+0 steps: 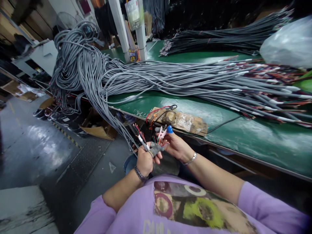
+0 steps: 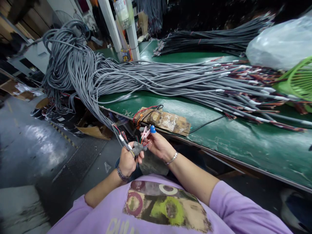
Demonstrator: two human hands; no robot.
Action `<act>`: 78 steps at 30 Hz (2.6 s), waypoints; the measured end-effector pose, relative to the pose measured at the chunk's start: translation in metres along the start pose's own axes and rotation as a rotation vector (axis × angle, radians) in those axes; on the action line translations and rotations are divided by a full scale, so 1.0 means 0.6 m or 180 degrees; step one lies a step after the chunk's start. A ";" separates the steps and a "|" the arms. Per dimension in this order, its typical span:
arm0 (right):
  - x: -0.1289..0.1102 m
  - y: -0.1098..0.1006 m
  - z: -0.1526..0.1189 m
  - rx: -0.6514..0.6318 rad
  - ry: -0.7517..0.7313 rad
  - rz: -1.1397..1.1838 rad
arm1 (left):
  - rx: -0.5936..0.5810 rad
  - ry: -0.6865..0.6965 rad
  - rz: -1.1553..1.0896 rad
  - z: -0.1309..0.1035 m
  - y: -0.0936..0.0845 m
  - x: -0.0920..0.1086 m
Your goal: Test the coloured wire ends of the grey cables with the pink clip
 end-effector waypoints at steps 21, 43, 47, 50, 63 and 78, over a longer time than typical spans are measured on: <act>0.001 0.011 -0.008 -0.0048 -0.0019 0.0223 | 0.0013 0.0207 0.0274 -0.010 -0.004 0.000; -0.031 -0.004 -0.023 0.0331 -0.0865 -0.1616 | 0.0155 0.0228 0.0237 -0.013 -0.007 0.000; -0.016 -0.003 -0.015 0.0210 -0.0543 -0.0922 | 0.0183 0.0134 0.0250 -0.004 -0.004 0.001; -0.008 0.004 -0.007 0.0045 -0.0298 -0.0366 | 0.0196 0.0082 0.0179 -0.001 -0.001 0.001; 0.000 -0.003 -0.002 0.0127 -0.0321 0.0064 | 0.0173 0.0065 0.0122 0.000 0.001 -0.003; -0.010 0.007 -0.014 -0.0013 -0.0203 -0.0141 | 0.0097 0.0309 0.0204 -0.014 -0.003 0.001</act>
Point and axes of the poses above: each hand's wrist, its own z-axis towards the middle knuckle, its own y-axis out of the palm, x = y × z, the point moved 7 cm from there along z, towards the middle knuckle, and after that the axes turned 14 degrees about -x, right-handed, at the moved point
